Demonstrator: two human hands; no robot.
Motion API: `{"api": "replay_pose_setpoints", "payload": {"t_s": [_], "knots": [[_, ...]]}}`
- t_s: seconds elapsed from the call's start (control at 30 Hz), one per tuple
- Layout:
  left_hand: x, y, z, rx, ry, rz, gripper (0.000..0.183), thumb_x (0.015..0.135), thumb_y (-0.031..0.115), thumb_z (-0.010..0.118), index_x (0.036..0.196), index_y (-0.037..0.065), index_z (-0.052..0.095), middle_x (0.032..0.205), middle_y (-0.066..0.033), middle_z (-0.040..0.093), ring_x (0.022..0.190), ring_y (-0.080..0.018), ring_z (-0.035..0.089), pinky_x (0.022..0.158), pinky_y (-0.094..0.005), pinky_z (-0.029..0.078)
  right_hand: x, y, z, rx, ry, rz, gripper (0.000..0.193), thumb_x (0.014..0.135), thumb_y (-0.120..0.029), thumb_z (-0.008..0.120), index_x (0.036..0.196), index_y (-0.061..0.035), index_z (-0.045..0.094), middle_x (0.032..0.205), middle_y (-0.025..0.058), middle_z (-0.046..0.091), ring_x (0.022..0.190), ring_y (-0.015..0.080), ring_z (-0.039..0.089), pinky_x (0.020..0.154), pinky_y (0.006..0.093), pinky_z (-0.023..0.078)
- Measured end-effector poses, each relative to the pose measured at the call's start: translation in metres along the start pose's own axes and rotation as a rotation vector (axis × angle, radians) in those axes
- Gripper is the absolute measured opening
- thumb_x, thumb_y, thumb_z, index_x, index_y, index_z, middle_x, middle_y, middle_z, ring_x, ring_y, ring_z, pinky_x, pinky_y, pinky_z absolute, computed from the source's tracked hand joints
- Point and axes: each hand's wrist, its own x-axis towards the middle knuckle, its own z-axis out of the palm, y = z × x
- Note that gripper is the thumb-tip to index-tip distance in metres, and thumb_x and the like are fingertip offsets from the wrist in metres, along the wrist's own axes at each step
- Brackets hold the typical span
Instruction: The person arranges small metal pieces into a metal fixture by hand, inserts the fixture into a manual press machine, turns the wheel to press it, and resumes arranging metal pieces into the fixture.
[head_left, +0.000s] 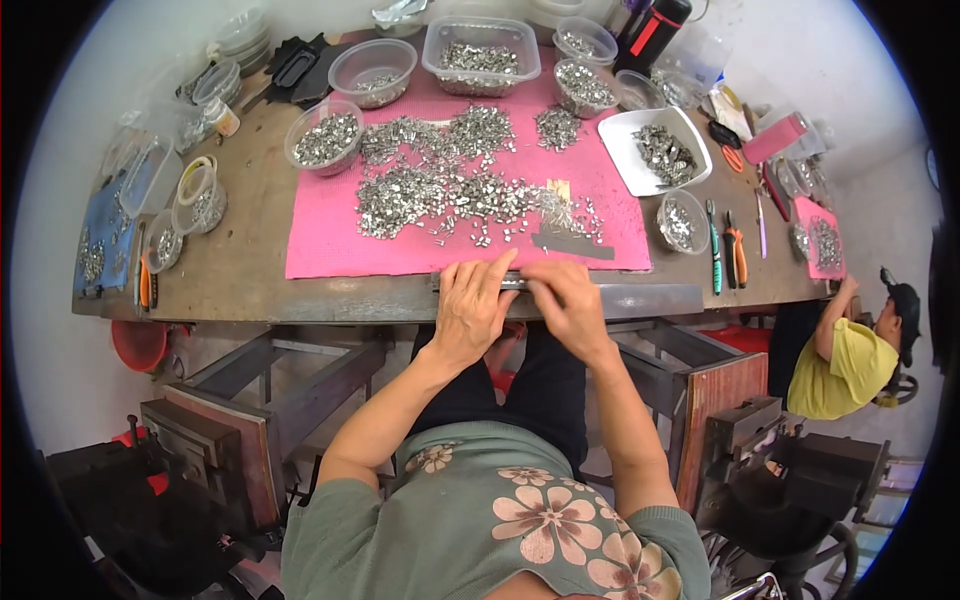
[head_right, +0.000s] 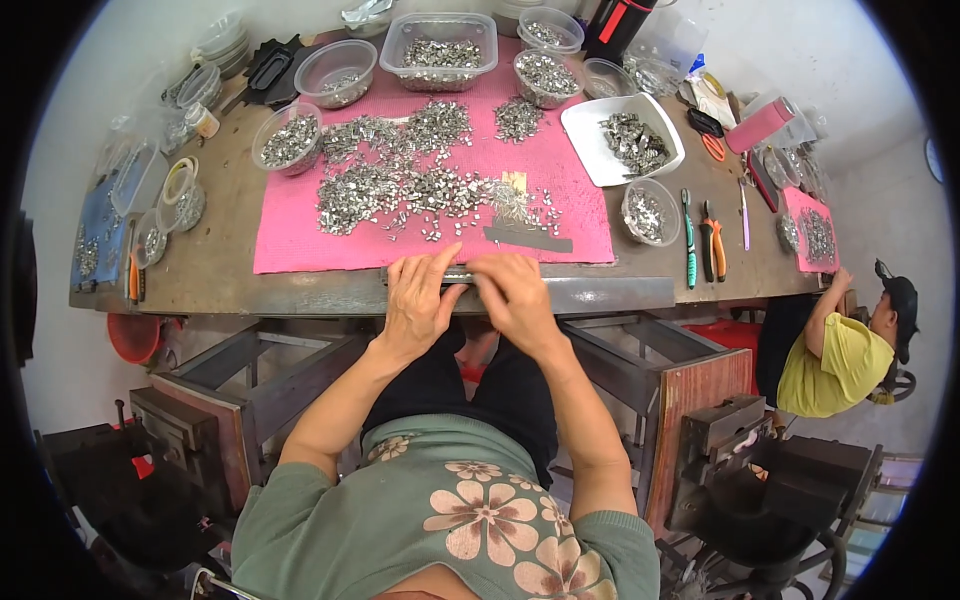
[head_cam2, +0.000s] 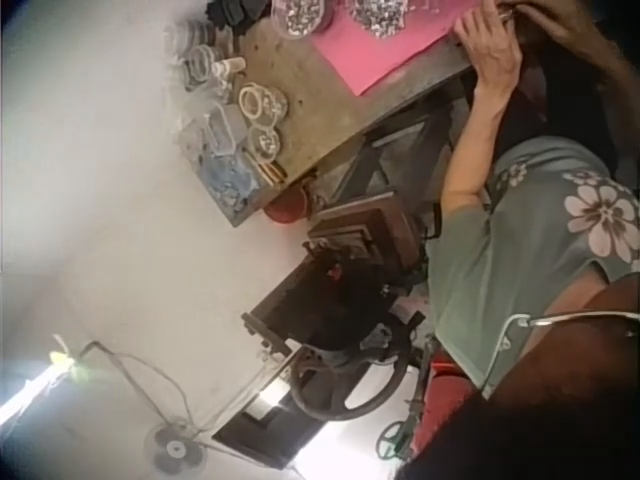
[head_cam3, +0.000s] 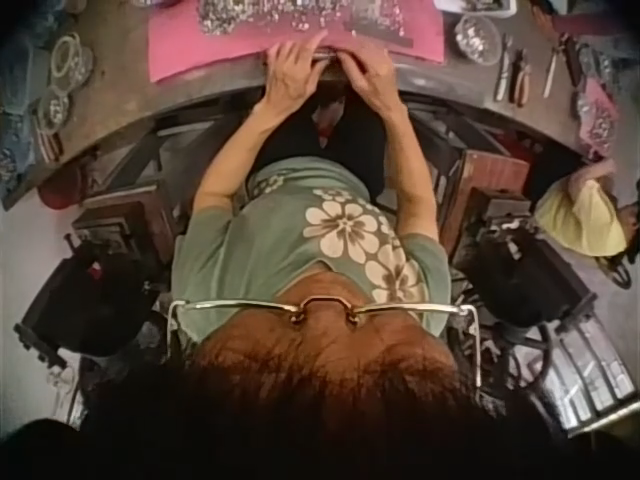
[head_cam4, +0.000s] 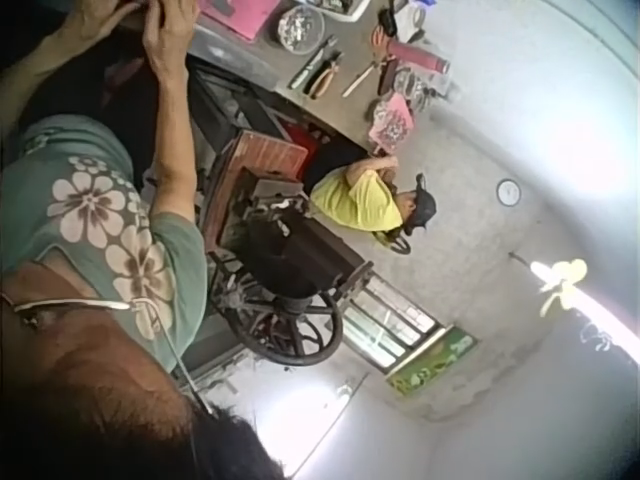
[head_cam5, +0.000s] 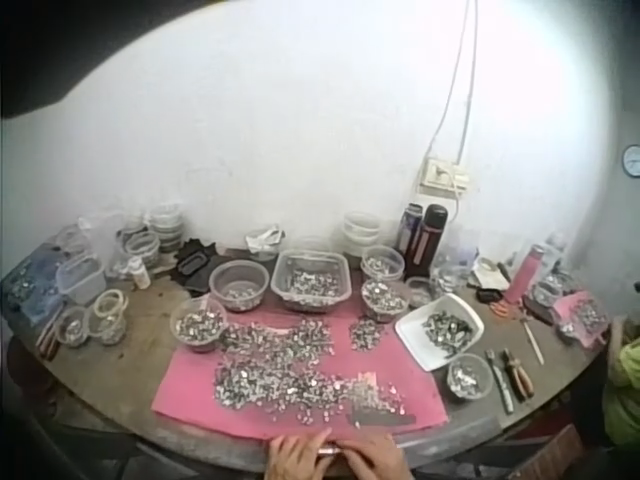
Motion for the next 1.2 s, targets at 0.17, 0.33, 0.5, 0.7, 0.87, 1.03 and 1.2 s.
{"api": "replay_pose_setpoints", "payload": {"t_s": [0.17, 0.33, 0.5, 0.7, 0.87, 1.03, 1.2], "knots": [[0.002, 0.003, -0.002, -0.021, -0.026, -0.025, 0.062, 0.084, 0.011, 0.076, 0.141, 0.003, 0.054, 0.109, -0.0115, 0.065, 0.102, -0.0292, 0.059, 0.096, -0.0432, 0.039, 0.020, 0.028, -0.003, -0.062, 0.060, 0.259, 0.010, 0.085, -0.009, 0.076, 0.088, -0.0021, 0.069, 0.080, 0.0118, 0.065, 0.074, 0.0315, 0.064, 0.073, 0.0413, 0.049], [0.004, 0.005, -0.005, -0.029, -0.037, -0.035, 0.048, 0.085, 0.013, 0.076, 0.130, 0.005, 0.061, 0.110, -0.0107, 0.065, 0.102, -0.0290, 0.060, 0.096, -0.0429, 0.039, 0.030, 0.034, 0.000, -0.222, -0.054, 0.250, 0.019, 0.082, -0.012, 0.080, 0.081, -0.0009, 0.065, 0.077, 0.0145, 0.066, 0.073, 0.0342, 0.065, 0.070, 0.0445, 0.049], [0.013, 0.012, -0.003, -0.046, 0.010, -0.043, 0.033, 0.086, 0.015, 0.075, 0.118, 0.008, 0.068, 0.104, -0.0068, 0.065, 0.099, -0.0263, 0.059, 0.095, -0.0428, 0.038, 0.031, 0.034, -0.004, -0.210, -0.086, 0.283, 0.017, 0.082, -0.011, 0.077, 0.081, -0.0005, 0.064, 0.076, 0.0162, 0.068, 0.074, 0.0360, 0.066, 0.068, 0.0460, 0.051], [0.016, 0.018, 0.009, -0.024, 0.023, -0.064, 0.021, 0.086, 0.015, 0.075, 0.106, 0.011, 0.071, 0.097, -0.0039, 0.064, 0.094, -0.0243, 0.059, 0.091, -0.0430, 0.039, 0.013, 0.032, -0.005, 0.045, 0.041, 0.335, 0.010, 0.089, -0.006, 0.070, 0.089, 0.0019, 0.064, 0.081, 0.0156, 0.068, 0.070, 0.0281, 0.068, 0.066, 0.0380, 0.053], [0.013, 0.014, 0.010, -0.054, 0.026, -0.020, 0.017, 0.086, 0.014, 0.074, 0.103, 0.013, 0.072, 0.097, -0.0040, 0.062, 0.095, -0.0240, 0.059, 0.092, -0.0444, 0.038, -0.004, 0.025, -0.004, 0.335, 0.169, 0.370, 0.007, 0.093, -0.003, 0.067, 0.093, 0.0026, 0.063, 0.088, 0.0109, 0.067, 0.072, 0.0203, 0.063, 0.069, 0.0311, 0.051], [0.011, 0.012, 0.008, -0.040, -0.015, -0.032, 0.022, 0.086, 0.014, 0.074, 0.108, 0.013, 0.072, 0.102, -0.0042, 0.065, 0.098, -0.0244, 0.060, 0.096, -0.0466, 0.037, -0.006, 0.012, 0.002, 0.273, 0.092, 0.308, 0.004, 0.092, -0.001, 0.066, 0.092, 0.0014, 0.063, 0.095, 0.0110, 0.067, 0.087, 0.0230, 0.062, 0.080, 0.0336, 0.049], [0.006, 0.012, -0.008, -0.029, 0.002, -0.056, 0.042, 0.087, 0.015, 0.074, 0.128, 0.010, 0.065, 0.115, -0.0072, 0.067, 0.108, -0.0264, 0.061, 0.106, -0.0502, 0.034, -0.007, 0.010, 0.009, 0.318, 0.106, 0.270, 0.004, 0.091, -0.001, 0.067, 0.091, 0.0008, 0.063, 0.094, 0.0105, 0.067, 0.089, 0.0252, 0.061, 0.083, 0.0359, 0.048]]}}
